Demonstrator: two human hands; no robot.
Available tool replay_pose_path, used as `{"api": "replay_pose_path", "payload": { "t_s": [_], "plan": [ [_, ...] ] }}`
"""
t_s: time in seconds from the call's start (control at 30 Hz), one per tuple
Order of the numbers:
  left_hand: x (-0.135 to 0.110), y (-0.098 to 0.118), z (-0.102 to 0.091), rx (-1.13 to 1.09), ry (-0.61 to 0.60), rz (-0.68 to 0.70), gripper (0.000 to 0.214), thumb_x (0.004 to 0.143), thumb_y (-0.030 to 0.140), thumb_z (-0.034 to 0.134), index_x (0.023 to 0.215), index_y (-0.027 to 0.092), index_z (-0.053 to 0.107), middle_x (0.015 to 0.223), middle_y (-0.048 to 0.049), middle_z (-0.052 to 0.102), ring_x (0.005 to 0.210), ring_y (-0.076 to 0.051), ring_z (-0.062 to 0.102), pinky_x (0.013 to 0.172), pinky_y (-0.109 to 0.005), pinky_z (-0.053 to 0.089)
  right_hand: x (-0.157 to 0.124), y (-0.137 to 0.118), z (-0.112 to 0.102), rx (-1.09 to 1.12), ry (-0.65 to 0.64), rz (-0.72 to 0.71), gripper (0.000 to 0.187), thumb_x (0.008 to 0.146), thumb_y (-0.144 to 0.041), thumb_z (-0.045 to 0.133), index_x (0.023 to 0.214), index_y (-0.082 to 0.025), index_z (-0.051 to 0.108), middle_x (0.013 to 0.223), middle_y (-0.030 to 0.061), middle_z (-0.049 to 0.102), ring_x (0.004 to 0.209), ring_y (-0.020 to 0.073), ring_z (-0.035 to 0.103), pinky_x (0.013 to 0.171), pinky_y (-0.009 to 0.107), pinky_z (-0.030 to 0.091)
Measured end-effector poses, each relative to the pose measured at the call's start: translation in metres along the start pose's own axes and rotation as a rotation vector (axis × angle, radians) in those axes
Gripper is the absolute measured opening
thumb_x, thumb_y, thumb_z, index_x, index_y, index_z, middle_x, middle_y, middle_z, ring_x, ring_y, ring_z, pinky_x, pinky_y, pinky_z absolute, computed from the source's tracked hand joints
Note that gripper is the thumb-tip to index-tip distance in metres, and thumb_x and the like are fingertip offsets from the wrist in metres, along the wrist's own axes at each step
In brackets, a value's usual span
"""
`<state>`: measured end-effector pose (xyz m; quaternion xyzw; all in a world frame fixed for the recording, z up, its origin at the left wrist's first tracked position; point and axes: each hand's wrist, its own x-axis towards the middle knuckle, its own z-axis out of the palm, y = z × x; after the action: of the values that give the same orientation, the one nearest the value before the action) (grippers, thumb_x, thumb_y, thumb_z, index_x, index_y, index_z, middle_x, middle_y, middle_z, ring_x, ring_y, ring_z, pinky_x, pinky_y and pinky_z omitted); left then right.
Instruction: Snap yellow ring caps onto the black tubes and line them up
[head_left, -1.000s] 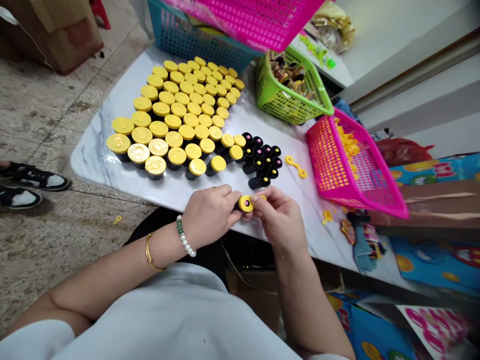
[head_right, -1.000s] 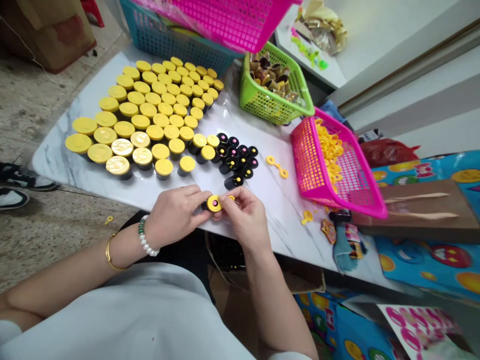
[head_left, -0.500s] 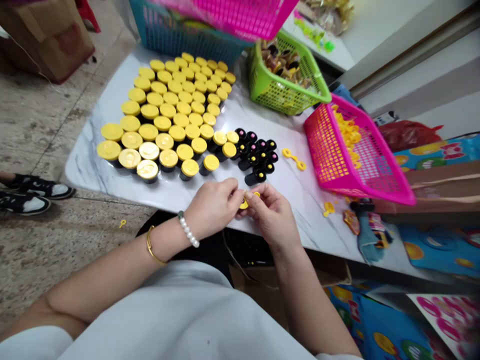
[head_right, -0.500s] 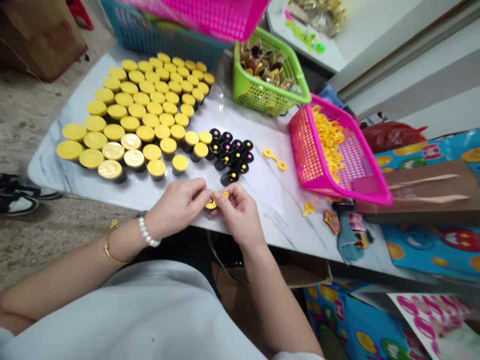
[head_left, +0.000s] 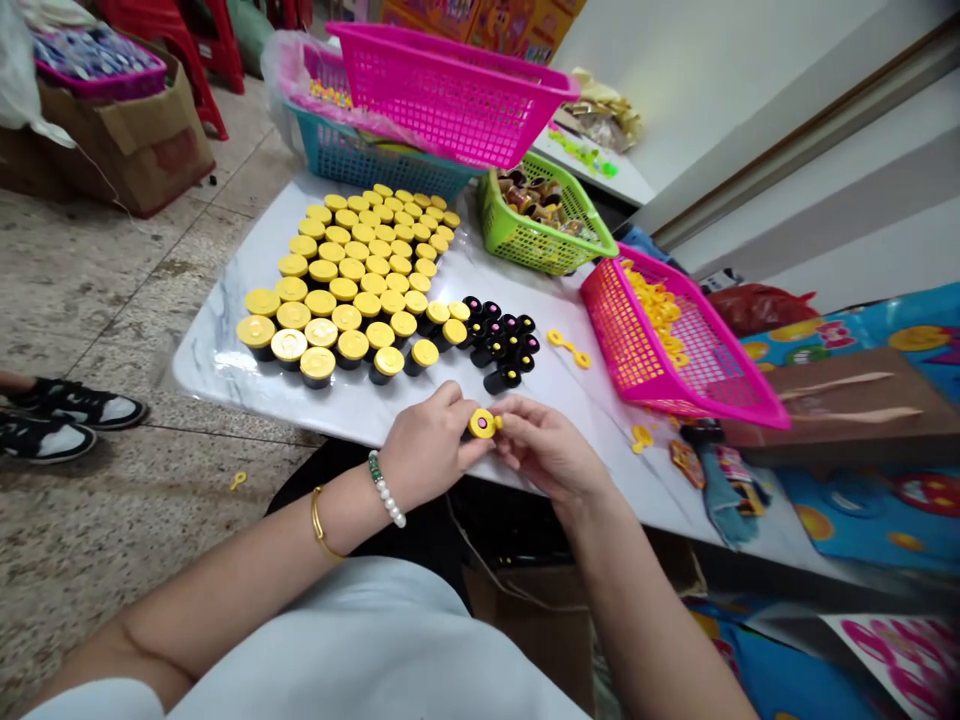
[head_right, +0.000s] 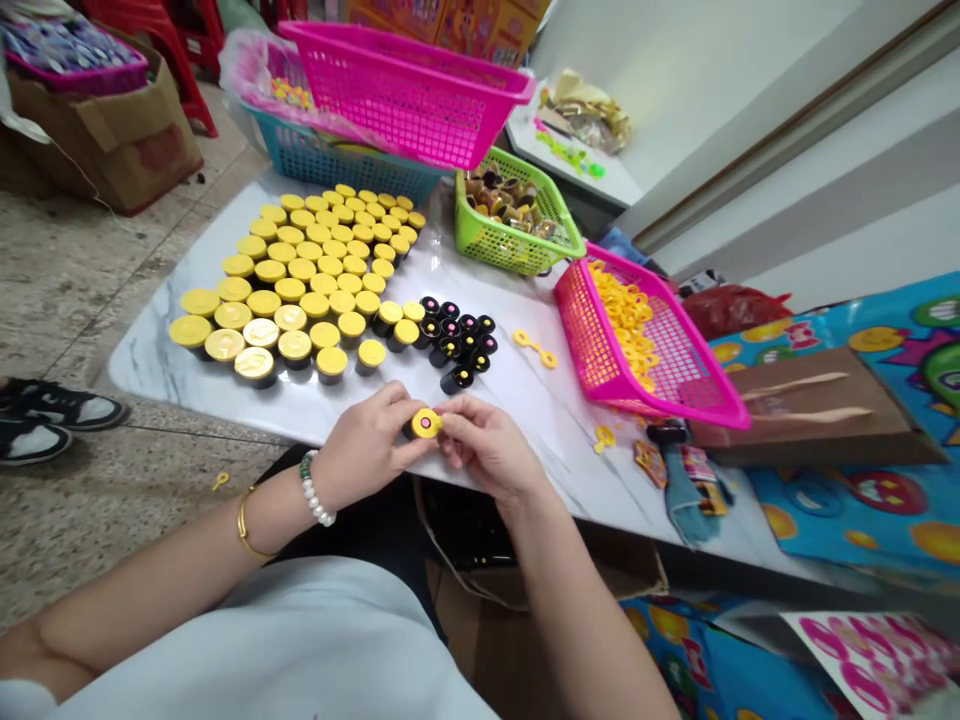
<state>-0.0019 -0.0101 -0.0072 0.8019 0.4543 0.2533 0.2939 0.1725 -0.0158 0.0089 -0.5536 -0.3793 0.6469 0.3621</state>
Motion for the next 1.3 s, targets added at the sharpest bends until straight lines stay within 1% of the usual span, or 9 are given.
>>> {"api": "replay_pose_path", "payload": {
  "t_s": [0.2, 0.33, 0.43, 0.63, 0.73, 0.87, 1.0, 1.13, 1.3],
  "plan": [
    [0.0, -0.003, 0.006, -0.024, 0.012, 0.039, 0.014, 0.088, 0.03, 0.062, 0.098, 0.019, 0.064, 0.088, -0.0034, 0.06, 0.08, -0.018, 0.061, 0.071, -0.029, 0.051, 0.005, -0.007, 0.012, -0.035, -0.098, 0.072, 0.042, 0.068, -0.039, 0.08, 0.082, -0.023, 0.044, 0.043, -0.0141, 0.047, 0.031, 0.0044, 0.037, 0.035, 0.017, 0.041],
    [-0.015, -0.003, 0.014, -0.088, 0.304, 0.098, 0.032, 0.087, 0.023, 0.06, 0.118, 0.018, 0.051, 0.084, -0.0025, 0.063, 0.071, -0.016, 0.062, 0.064, -0.027, 0.052, 0.001, 0.001, 0.019, -0.045, -0.041, 0.06, 0.043, 0.071, -0.044, 0.075, 0.087, -0.024, 0.041, 0.046, -0.0106, 0.058, 0.032, 0.0096, 0.05, 0.035, 0.018, 0.042],
    [-0.025, -0.007, 0.015, -0.148, 0.413, 0.18, 0.012, 0.088, 0.024, 0.058, 0.097, 0.021, 0.05, 0.072, 0.0017, 0.057, 0.056, -0.013, 0.057, 0.053, -0.024, 0.049, 0.009, 0.004, 0.034, -0.047, 0.096, -0.022, 0.043, 0.072, -0.048, 0.073, 0.088, -0.023, 0.042, 0.045, -0.0098, 0.058, 0.032, 0.0102, 0.051, 0.033, 0.016, 0.039],
    [-0.032, -0.007, 0.004, -0.119, 0.409, 0.265, 0.012, 0.093, 0.015, 0.048, 0.089, 0.022, 0.056, 0.093, -0.0067, 0.063, 0.087, -0.018, 0.065, 0.075, -0.029, 0.056, 0.017, -0.002, 0.06, 0.054, 0.105, -0.078, 0.049, 0.07, -0.058, 0.073, 0.093, -0.02, 0.053, 0.07, 0.0022, 0.072, 0.054, 0.0123, 0.065, 0.046, 0.019, 0.048],
    [-0.03, -0.006, 0.002, -0.104, 0.355, 0.202, 0.011, 0.095, 0.018, 0.047, 0.09, 0.021, 0.056, 0.085, -0.0048, 0.062, 0.077, -0.017, 0.065, 0.068, -0.028, 0.055, 0.011, -0.01, 0.029, -0.187, 0.226, -0.251, 0.04, 0.076, -0.057, 0.068, 0.083, -0.018, 0.061, 0.068, 0.0043, 0.071, 0.059, 0.016, 0.066, 0.049, 0.024, 0.051],
    [-0.017, 0.0, 0.003, -0.017, 0.314, 0.16, 0.009, 0.092, 0.024, 0.053, 0.1, 0.019, 0.054, 0.084, -0.0041, 0.064, 0.073, -0.018, 0.066, 0.064, -0.029, 0.053, 0.023, -0.034, -0.052, -0.755, 0.751, -0.498, 0.034, 0.091, -0.047, 0.051, 0.087, -0.017, 0.068, 0.079, 0.0079, 0.073, 0.072, 0.0205, 0.069, 0.065, 0.031, 0.054],
    [0.016, 0.015, 0.006, 0.093, 0.225, 0.034, 0.033, 0.088, 0.03, 0.062, 0.114, 0.013, 0.05, 0.09, -0.0087, 0.068, 0.078, -0.022, 0.069, 0.069, -0.032, 0.054, 0.058, -0.049, -0.117, -1.228, 0.838, -0.367, 0.031, 0.089, -0.026, 0.055, 0.114, -0.011, 0.066, 0.12, 0.017, 0.068, 0.108, 0.0278, 0.064, 0.095, 0.038, 0.048],
    [0.045, 0.03, 0.01, 0.188, 0.073, -0.094, 0.043, 0.09, 0.035, 0.059, 0.122, 0.009, 0.045, 0.082, -0.0091, 0.07, 0.08, -0.026, 0.07, 0.071, -0.034, 0.053, 0.064, -0.035, -0.131, -1.303, 0.747, -0.293, 0.024, 0.086, -0.018, 0.057, 0.104, -0.01, 0.071, 0.113, 0.0192, 0.069, 0.109, 0.0298, 0.063, 0.095, 0.038, 0.045],
    [0.056, 0.035, 0.017, 0.316, 0.026, -0.145, 0.044, 0.091, 0.04, 0.058, 0.12, 0.008, 0.048, 0.086, -0.0124, 0.072, 0.083, -0.027, 0.071, 0.069, -0.032, 0.051, 0.023, -0.005, -0.107, -1.239, 0.695, -0.239, 0.025, 0.08, -0.026, 0.062, 0.098, -0.012, 0.07, 0.097, 0.0147, 0.07, 0.093, 0.0269, 0.065, 0.082, 0.035, 0.047]
  ]
}}
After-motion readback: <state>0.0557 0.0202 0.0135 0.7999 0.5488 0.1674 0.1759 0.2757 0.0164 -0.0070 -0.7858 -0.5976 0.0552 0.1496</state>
